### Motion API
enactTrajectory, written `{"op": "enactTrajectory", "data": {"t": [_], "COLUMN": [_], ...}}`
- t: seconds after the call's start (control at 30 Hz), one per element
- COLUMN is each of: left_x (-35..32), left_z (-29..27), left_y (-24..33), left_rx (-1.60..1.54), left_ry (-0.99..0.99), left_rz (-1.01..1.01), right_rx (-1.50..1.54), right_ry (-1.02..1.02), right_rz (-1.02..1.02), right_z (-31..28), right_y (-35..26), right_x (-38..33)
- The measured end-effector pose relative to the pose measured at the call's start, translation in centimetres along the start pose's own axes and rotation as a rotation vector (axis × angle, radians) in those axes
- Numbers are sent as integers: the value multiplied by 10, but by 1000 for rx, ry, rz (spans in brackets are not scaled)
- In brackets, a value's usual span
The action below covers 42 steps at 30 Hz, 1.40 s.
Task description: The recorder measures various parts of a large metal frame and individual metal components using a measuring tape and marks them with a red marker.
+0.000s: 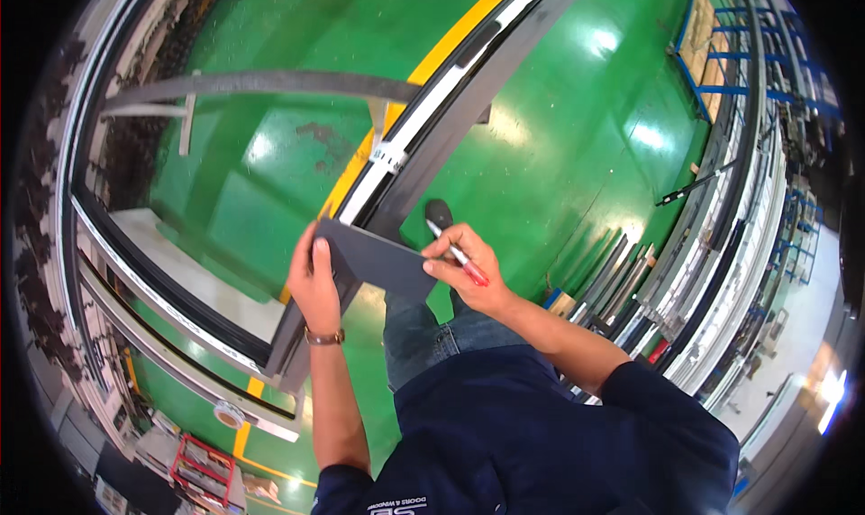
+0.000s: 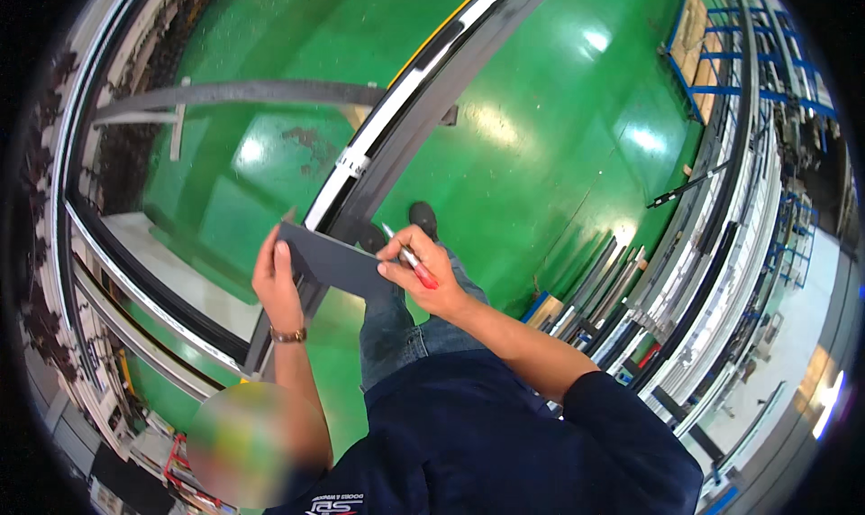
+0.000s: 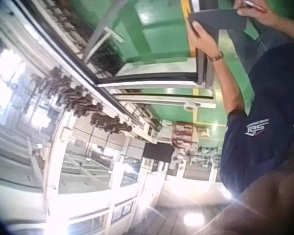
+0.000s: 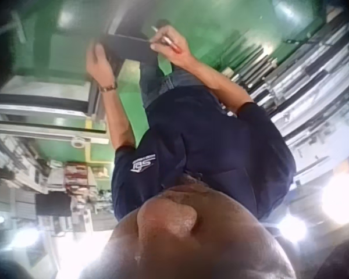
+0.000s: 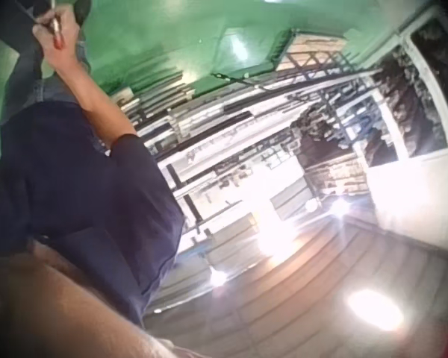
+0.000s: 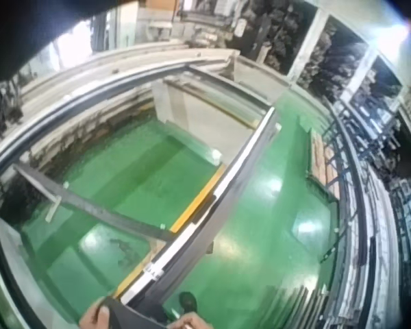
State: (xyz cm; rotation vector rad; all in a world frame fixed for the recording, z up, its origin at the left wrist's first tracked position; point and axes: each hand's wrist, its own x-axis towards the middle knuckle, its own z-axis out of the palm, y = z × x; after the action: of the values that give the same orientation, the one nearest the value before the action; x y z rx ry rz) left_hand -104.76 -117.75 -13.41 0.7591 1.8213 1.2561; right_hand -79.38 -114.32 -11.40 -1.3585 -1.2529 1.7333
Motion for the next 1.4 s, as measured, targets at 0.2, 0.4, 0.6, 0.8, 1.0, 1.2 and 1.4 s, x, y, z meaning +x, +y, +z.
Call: {"op": "enactTrajectory", "data": {"t": [0.2, 0.4, 0.6, 0.8, 1.0, 1.2, 1.4], "left_x": [-27, -28, -33, -56, -54, -46, -91], "left_z": [14, 101, 220, 311, 321, 289, 248], "left_y": [35, 93, 141, 193, 231, 211, 269], "left_rx": [-16, -51, -237, -957, -1247, -1458, -577], "left_ry": [-179, -319, -110, -195, -75, -282, -172], "left_rz": [-55, 18, 44, -300, -310, 76, 175], "right_rx": [127, 183, 409, 119, -171, 203, 432], "right_ry": [9, 79, 87, -8, -240, -386, -302], "right_rz": [-30, -70, -85, -226, -321, -276, -195], "right_z": [-43, -128, -231, -301, -313, -287, -258], "right_y": [-41, -87, -142, -198, -208, -227, -242], "right_x": [-33, -41, -13, 12, 22, 21, 48]}}
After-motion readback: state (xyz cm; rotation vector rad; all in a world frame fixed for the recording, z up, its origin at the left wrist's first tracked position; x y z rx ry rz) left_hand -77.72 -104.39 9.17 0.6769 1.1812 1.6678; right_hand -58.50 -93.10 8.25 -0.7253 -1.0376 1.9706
